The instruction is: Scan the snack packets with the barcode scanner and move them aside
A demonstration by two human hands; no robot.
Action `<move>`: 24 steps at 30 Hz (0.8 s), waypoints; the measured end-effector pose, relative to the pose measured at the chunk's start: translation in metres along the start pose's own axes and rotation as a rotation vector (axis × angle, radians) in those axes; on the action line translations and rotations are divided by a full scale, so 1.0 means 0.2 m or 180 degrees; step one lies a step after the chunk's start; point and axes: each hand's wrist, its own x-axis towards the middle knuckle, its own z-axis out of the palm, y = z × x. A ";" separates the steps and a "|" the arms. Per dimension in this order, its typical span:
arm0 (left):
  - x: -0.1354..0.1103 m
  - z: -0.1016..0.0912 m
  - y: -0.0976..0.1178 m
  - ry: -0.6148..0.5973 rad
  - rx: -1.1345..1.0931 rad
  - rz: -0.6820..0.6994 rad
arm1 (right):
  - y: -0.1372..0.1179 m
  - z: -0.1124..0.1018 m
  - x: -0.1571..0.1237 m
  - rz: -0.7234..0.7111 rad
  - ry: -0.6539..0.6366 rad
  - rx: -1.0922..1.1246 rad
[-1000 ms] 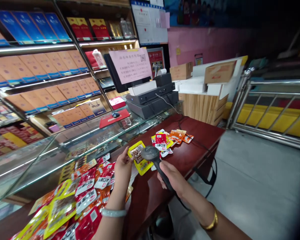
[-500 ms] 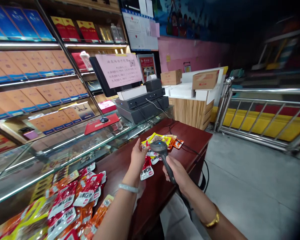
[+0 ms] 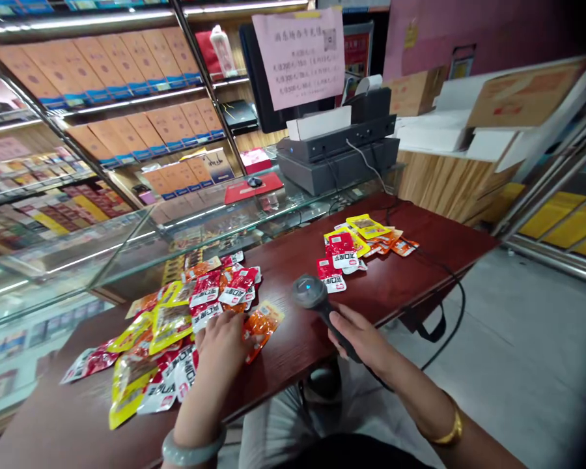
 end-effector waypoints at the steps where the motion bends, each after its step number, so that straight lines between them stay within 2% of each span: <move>1: -0.01 0.01 0.00 -0.0015 -0.0005 0.0026 | 0.01 0.01 -0.01 0.0011 -0.0028 -0.0065; 7: -0.01 0.02 0.07 0.0101 -0.0100 -0.0029 | 0.01 0.07 -0.08 0.0040 -0.0149 -0.0396; 9: 0.01 0.01 0.11 0.0098 -0.0386 -0.0165 | -0.01 0.08 -0.10 0.0039 -0.0140 -0.0469; 13: 0.06 0.04 0.18 -0.0169 -0.1308 -0.0362 | -0.04 0.09 -0.11 0.0042 -0.0081 -0.0349; 15: 0.09 0.06 0.21 -0.0239 -0.1575 -0.0323 | -0.04 0.08 -0.11 0.0024 -0.0068 -0.0224; 19: 0.13 0.10 0.26 -0.0136 -0.1793 -0.0162 | -0.02 0.05 -0.10 -0.0018 -0.0059 -0.0049; 24: 0.16 0.09 0.31 -0.0141 -0.2114 -0.0132 | -0.01 -0.02 -0.09 -0.0048 -0.0043 -0.0002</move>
